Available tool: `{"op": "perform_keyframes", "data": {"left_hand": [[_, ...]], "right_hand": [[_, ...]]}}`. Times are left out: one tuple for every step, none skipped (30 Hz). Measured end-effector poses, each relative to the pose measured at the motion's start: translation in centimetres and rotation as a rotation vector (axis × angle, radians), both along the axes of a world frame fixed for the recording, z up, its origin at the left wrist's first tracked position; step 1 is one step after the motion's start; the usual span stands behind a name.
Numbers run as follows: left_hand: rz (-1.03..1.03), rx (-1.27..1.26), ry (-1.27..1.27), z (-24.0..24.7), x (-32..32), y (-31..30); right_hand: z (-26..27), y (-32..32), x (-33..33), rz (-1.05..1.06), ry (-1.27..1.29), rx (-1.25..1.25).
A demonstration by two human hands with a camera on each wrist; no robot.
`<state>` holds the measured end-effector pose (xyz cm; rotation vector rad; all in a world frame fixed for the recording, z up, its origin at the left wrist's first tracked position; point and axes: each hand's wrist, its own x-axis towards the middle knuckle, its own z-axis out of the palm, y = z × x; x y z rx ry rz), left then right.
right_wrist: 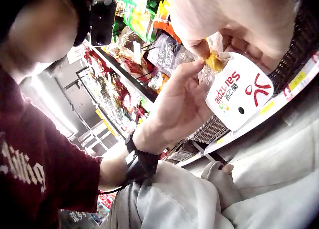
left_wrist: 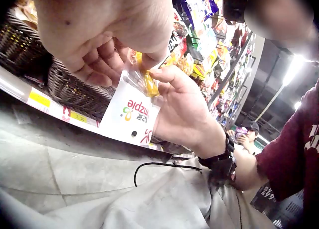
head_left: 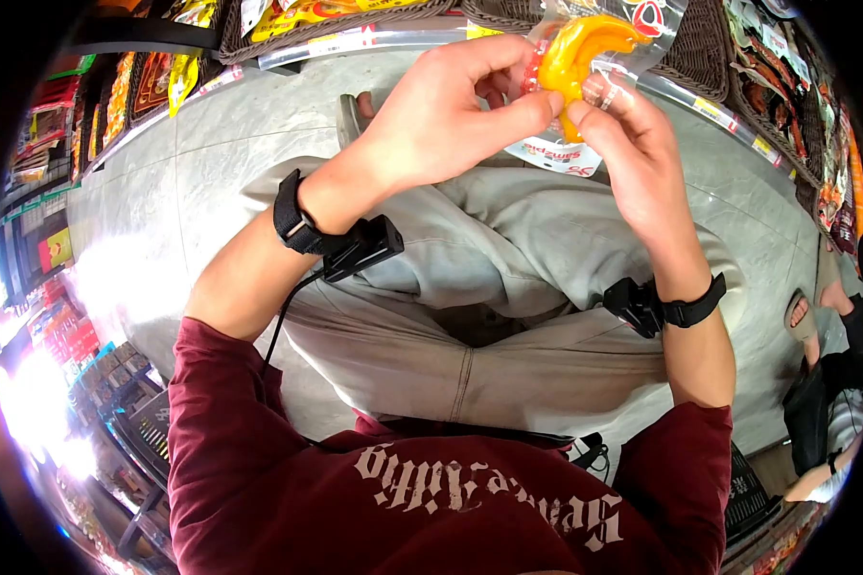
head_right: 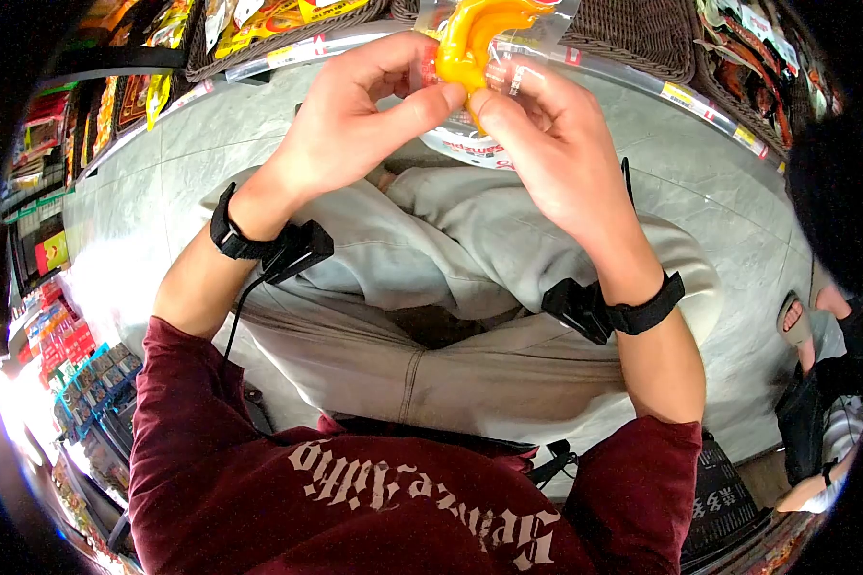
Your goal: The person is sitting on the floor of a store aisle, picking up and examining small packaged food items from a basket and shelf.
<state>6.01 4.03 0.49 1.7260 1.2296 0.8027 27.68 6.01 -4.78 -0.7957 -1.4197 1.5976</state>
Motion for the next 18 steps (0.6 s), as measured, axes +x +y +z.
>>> {"op": "perform_keyframes", "data": {"left_hand": [[0.0, -0.001, 0.0, 0.04, 0.05, -0.03], [0.009, -0.028, -0.024, 0.01, 0.14, -0.04], [0.018, -0.055, -0.047, -0.03, 0.19, -0.04], [0.018, -0.055, -0.047, -0.04, 0.21, -0.03], [0.024, -0.066, -0.04, -0.1, 0.22, -0.02], [0.03, -0.076, -0.033, -0.14, 0.23, 0.01], [0.032, -0.073, -0.032, -0.24, 0.21, 0.05], [0.041, -0.087, -0.048, -0.52, 0.2, 0.11], [0.051, -0.098, -0.062, -0.66, 0.18, 0.15], [0.052, -0.095, -0.062, -0.56, 0.16, 0.18], [0.055, -0.119, -0.061, -0.56, 0.16, 0.19], [0.059, -0.143, -0.06, -0.59, 0.17, 0.22], [0.06, -0.14, -0.058, -0.62, 0.16, 0.19], [0.054, -0.137, -0.078, -0.85, 0.16, 0.23], [0.05, -0.133, -0.097, -0.92, 0.15, 0.23], [0.05, -0.132, -0.096, -0.84, 0.14, 0.18], [0.05, -0.14, -0.098, -0.79, 0.12, 0.16], [0.051, -0.148, -0.099, -0.76, 0.11, 0.14]], "right_hand": [[0.12, 0.03, 0.08, 0.016, -0.007, 0.0], [0.3, 0.01, 0.04, 0.015, -0.008, -0.002], [0.54, -0.05, -0.09, 0.016, 0.023, -0.035], [0.7, -0.11, -0.16, 0.016, 0.055, -0.067], [0.67, -0.16, -0.12, 0.017, 0.054, -0.068], [0.63, -0.2, -0.08, 0.033, 0.05, -0.089], [0.65, -0.17, -0.09, 0.052, 0.047, -0.108], [0.58, -0.12, -0.09, 0.052, 0.047, -0.108], [0.49, 0.03, -0.14, 0.059, 0.037, -0.105], [0.47, 0.15, -0.18, 0.067, 0.028, -0.101], [0.35, 0.23, -0.15, 0.066, 0.028, -0.1], [0.19, 0.29, -0.11, 0.065, 0.01, -0.088], [0.17, 0.27, -0.13, 0.066, -0.007, -0.073], [0.08, 0.23, -0.15, 0.066, -0.007, -0.072], [0.01, 0.2, -0.19, 0.079, 0.015, -0.078], [-0.01, 0.16, -0.2, 0.091, 0.036, -0.084], [0.21, 0.1, -0.25, 0.091, 0.037, -0.084], [0.6, -0.03, -0.34, 0.086, 0.055, -0.085]]}}
